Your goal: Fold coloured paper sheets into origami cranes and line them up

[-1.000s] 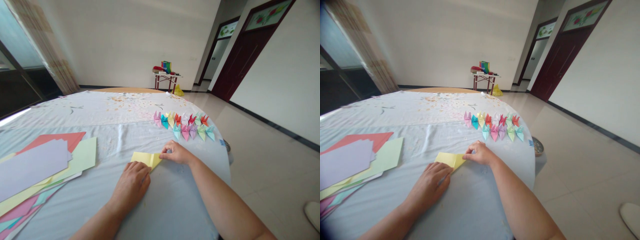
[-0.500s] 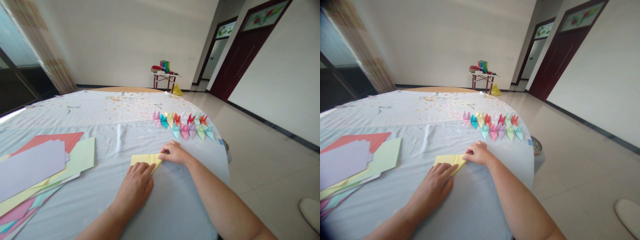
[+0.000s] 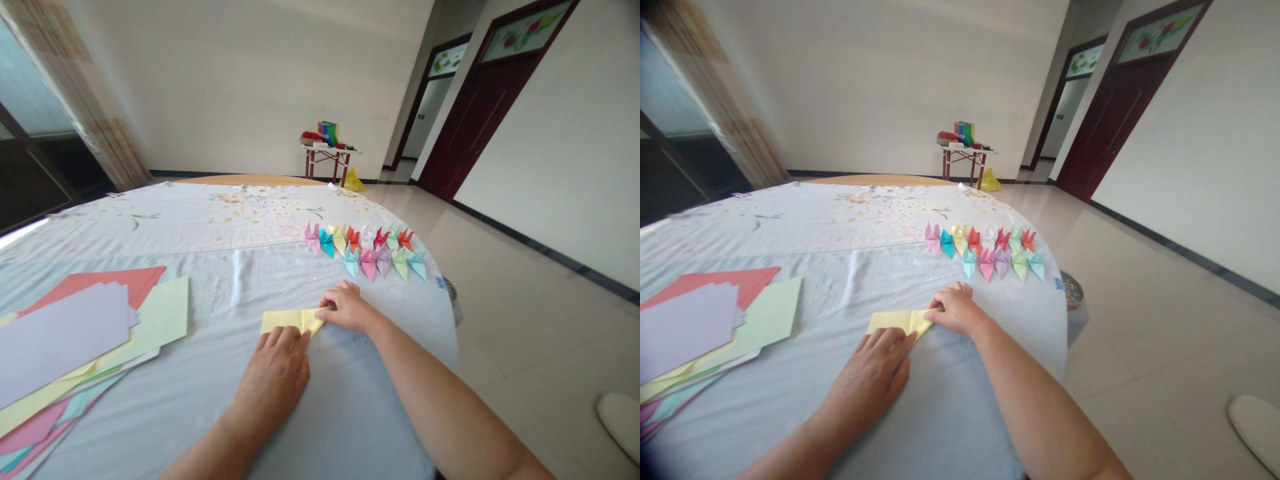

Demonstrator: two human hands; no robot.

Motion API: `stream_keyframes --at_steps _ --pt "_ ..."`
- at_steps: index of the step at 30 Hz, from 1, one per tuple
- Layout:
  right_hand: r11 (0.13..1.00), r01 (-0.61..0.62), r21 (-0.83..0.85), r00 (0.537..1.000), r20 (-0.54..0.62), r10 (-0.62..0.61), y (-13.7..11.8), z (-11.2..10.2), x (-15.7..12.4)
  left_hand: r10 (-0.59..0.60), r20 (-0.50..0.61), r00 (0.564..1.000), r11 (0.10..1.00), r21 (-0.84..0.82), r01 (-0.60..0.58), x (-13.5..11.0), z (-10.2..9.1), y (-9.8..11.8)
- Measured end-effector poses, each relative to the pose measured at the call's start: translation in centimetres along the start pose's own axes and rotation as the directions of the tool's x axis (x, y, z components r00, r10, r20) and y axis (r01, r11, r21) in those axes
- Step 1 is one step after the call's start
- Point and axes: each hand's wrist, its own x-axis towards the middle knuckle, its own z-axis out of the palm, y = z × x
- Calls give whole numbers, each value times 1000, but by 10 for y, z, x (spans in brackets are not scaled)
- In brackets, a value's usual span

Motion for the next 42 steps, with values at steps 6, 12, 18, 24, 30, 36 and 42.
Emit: stream_keyframes --at_steps 6,12,18,24,30,36,42 --pt "1000 3 -4 1000 -10 -3 -1 1 0 -6 17 1000 1000 29 6 0 -2 2" --pt "1000 11 -19 999 -35 -11 0 3 0 -3 12 1000 999 52 2 0 -1 3" --pt "1000 15 -28 998 -55 -16 1 6 0 0 6 1000 998 71 0 1 -2 3" --pt "999 -4 -33 996 -92 1 2 10 0 49 -16 999 996 75 -48 2 1 0" --pt "998 -24 -57 995 -101 18 1 10 -2 18 -48 999 999 39 -16 6 1 -2" --pt "983 -95 -155 988 -132 74 4 10 -4 -8 -6 1000 999 37 8 3 0 -2" --pt "968 -156 -196 983 -125 134 3 8 -5 1 35 999 997 83 -4 1 3 -1"
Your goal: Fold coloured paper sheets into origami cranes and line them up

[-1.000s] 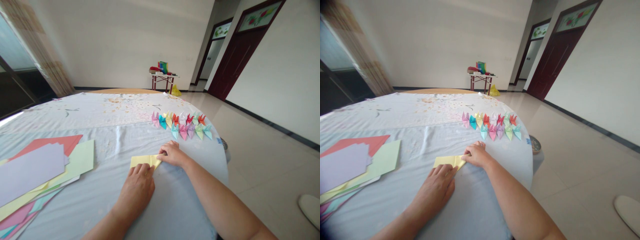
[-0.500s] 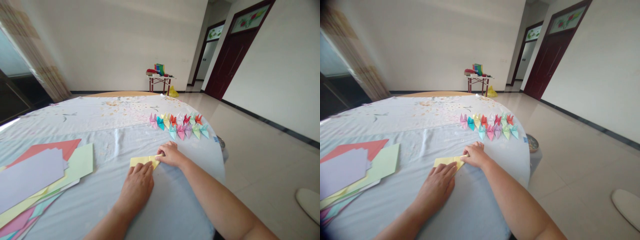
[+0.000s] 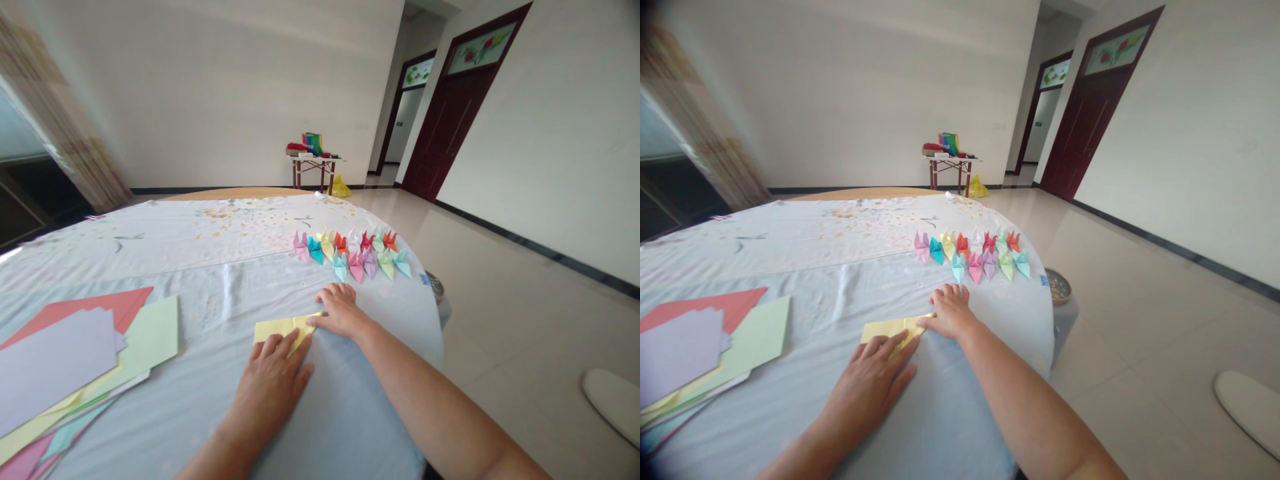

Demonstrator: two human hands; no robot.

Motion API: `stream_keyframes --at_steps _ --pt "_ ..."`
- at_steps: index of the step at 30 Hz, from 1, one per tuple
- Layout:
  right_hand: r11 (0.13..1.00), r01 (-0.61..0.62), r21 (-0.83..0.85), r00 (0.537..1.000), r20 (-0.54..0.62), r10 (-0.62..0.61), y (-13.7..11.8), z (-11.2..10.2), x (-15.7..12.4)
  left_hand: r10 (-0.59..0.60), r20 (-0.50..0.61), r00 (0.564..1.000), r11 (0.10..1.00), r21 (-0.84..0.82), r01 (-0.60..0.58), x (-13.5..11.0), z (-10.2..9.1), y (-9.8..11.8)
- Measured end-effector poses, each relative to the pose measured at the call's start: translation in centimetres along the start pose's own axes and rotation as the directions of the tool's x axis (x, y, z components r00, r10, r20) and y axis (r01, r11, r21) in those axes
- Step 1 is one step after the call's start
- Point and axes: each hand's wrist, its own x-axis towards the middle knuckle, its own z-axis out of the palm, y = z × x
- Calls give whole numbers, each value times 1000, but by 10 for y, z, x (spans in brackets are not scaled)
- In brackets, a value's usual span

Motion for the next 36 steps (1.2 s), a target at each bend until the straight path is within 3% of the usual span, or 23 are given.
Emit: stream_keyframes --at_steps 11,21,26,28,31,33,36 --pt "999 32 20 998 52 -33 0 7 -4 6 -19 1000 1000 -11 -6 3 1 -1" --pt "994 -110 18 993 49 109 11 -5 1 -1 -31 1000 1000 -16 0 1 1 -1" --pt "982 -185 21 982 -15 186 27 -13 3 -10 -26 1000 1000 -13 10 1 1 0" --pt "987 -148 69 985 -82 154 29 -16 3 -11 -26 1000 1000 -12 11 1 1 0" --pt "976 2 216 992 -126 25 21 -15 1 -9 -23 1000 1000 -10 9 2 1 0" --pt "955 83 283 996 -57 -70 11 -11 0 -3 -20 1000 1000 -10 3 2 1 1" --pt "958 126 257 990 24 -136 0 -4 -1 14 -12 1000 1000 -14 -14 1 -2 1"
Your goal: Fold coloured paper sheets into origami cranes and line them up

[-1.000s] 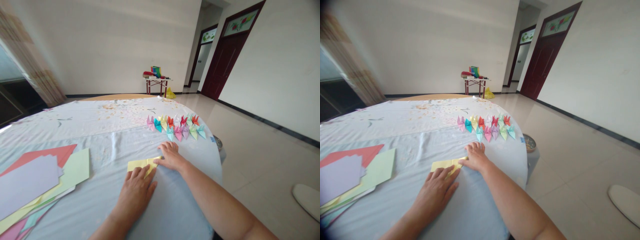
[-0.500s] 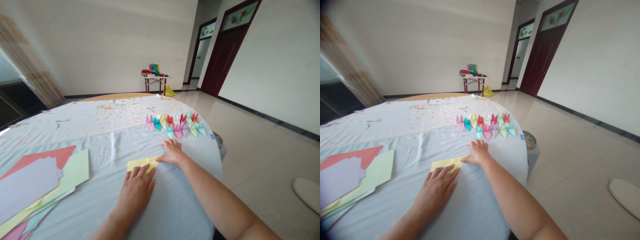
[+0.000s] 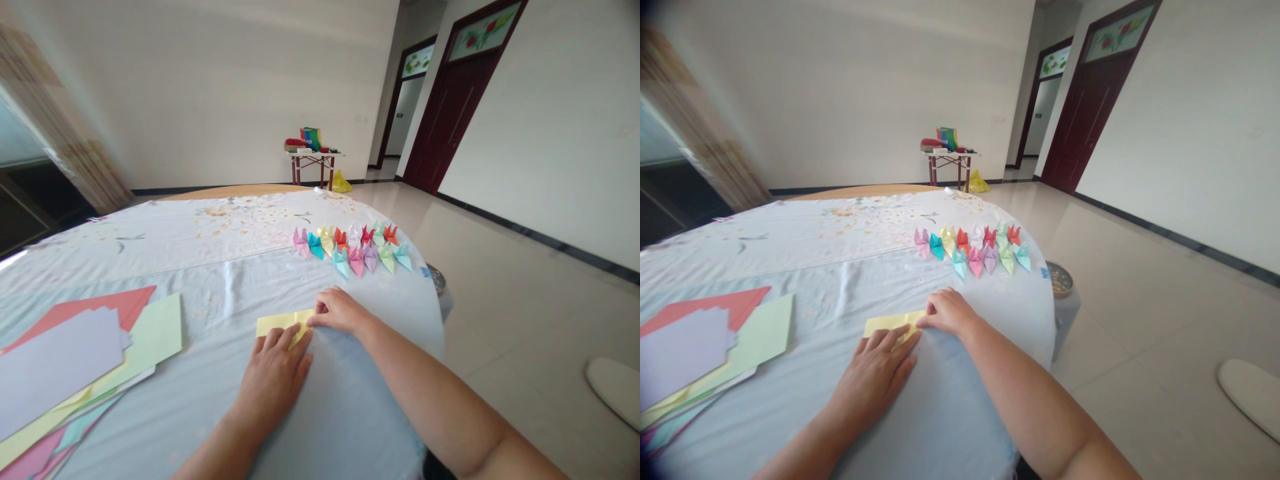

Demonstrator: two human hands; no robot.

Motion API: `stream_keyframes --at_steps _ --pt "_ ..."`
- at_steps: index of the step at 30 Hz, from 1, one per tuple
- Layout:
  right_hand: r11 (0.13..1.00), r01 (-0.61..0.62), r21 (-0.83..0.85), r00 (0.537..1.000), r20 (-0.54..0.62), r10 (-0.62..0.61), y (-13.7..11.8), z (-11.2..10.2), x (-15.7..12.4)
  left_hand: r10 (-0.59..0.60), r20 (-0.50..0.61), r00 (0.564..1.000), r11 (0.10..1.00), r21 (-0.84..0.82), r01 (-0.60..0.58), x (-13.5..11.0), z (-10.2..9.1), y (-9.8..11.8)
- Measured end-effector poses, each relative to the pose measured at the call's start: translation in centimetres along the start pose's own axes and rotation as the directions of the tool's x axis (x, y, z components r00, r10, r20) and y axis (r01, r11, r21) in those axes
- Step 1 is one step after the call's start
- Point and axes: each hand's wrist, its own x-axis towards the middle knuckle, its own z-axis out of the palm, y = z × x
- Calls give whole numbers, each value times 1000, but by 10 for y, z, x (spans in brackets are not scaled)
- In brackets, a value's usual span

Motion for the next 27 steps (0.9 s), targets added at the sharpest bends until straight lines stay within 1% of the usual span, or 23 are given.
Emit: stream_keyframes --at_steps 3,6,12,16,19,22,25,27 --pt "998 -33 -58 999 16 34 -1 4 1 17 12 1000 1000 6 -17 -5 -4 0" --pt "995 -56 -88 998 30 58 1 3 1 13 -6 1000 999 36 -13 -12 -8 1" --pt "993 -59 -104 996 55 65 1 2 2 -9 -14 1000 995 97 11 -21 -12 9" --pt "994 -56 -92 996 60 62 1 2 2 -8 7 1000 996 90 8 -22 -16 6" --pt "996 -55 -64 996 67 59 2 2 2 -38 6 999 997 72 38 -20 -23 1" --pt "998 -45 -54 998 44 47 2 2 3 -80 -46 996 995 56 83 -14 -28 2" --pt "997 -14 -77 999 35 17 1 2 2 -66 -72 995 997 45 69 -4 -24 8" --pt "996 15 -92 999 47 -11 -1 2 2 -52 -52 997 997 57 55 3 -17 11"
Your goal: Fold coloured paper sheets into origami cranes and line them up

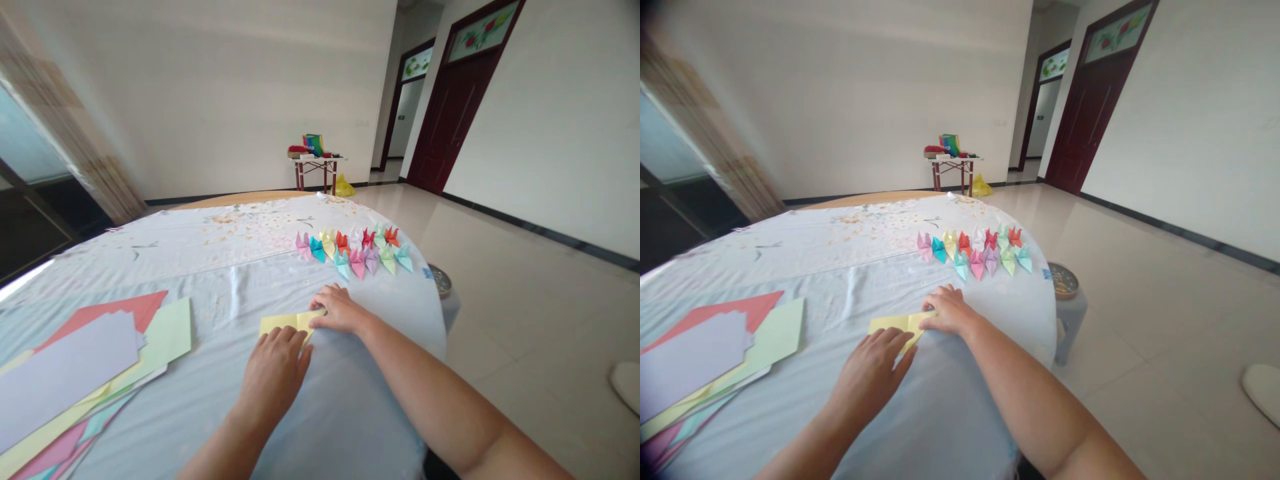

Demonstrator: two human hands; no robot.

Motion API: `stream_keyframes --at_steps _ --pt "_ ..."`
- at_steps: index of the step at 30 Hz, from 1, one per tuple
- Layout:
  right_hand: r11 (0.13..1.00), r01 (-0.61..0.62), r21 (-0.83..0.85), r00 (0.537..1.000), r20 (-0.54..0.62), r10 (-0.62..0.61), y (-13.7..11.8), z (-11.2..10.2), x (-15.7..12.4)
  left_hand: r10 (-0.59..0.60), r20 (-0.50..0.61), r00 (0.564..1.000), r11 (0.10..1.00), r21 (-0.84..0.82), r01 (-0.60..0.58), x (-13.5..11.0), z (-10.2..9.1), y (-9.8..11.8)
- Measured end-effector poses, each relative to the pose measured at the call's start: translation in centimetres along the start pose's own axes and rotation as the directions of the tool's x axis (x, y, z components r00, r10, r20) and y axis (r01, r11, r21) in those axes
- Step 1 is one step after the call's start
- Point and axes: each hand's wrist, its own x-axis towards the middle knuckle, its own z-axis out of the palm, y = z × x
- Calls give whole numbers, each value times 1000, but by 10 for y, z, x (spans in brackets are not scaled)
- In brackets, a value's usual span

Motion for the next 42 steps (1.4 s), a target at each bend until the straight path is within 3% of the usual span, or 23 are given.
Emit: stream_keyframes --at_steps 6,10,12,14,16,17,19,22,24,25,27,28,30,32,34,36,38,40,42 --pt "999 46 3 999 -1 -46 -7 -2 -2 -57 17 998 996 72 55 13 16 6" --pt "964 -1 265 1000 3 0 -9 -1 0 -85 -27 996 993 79 87 14 20 8" --pt "867 -6 498 1000 24 -7 -10 -1 1 -95 -50 994 994 55 97 14 20 6" --pt "712 23 702 998 27 -59 -12 -3 1 -126 -70 990 992 -26 124 14 18 1" --pt "592 59 804 997 -19 -74 -14 -7 2 -190 -108 976 970 -173 170 15 14 -5" --pt "572 70 817 997 -50 -51 -14 -9 2 -241 -132 961 942 -271 199 15 11 -8" --pt "580 68 811 995 -95 16 -14 -13 2 -385 -154 910 817 -516 258 17 6 -14" --pt "530 35 847 997 -63 35 -13 -15 1 -568 -29 823 419 -870 258 18 2 -17" --pt "454 -20 891 1000 21 1 -12 -13 1 -606 92 791 141 -965 220 17 4 -15" --pt "433 -49 900 998 61 -13 -12 -11 1 -611 139 779 46 -977 210 17 6 -15" --pt "434 -93 896 993 114 -22 -11 -7 1 -620 203 758 -37 -972 231 15 10 -16" --pt "449 -102 888 992 123 -18 -11 -4 1 -622 223 751 -23 -963 267 13 12 -19" --pt "508 -103 855 993 120 0 -9 -1 2 -617 236 751 113 -917 382 10 14 -27" --pt "622 -98 777 994 106 24 -9 1 2 -606 198 771 371 -787 494 6 14 -37" --pt "755 -74 652 997 74 34 -10 1 2 -603 38 797 635 -581 509 2 13 -45" --pt "848 -45 528 999 45 25 -12 0 0 -563 -148 813 792 -378 480 -2 11 -48" --pt "900 -26 434 999 31 13 -16 -1 -1 -442 -255 860 891 -240 386 -4 10 -45" --pt "931 -24 364 999 32 14 -18 -2 -1 -257 -253 933 963 -151 224 -5 10 -39" --pt "946 -20 324 999 33 10 -19 -2 -1 -92 -170 981 992 -107 74 -4 11 -34"
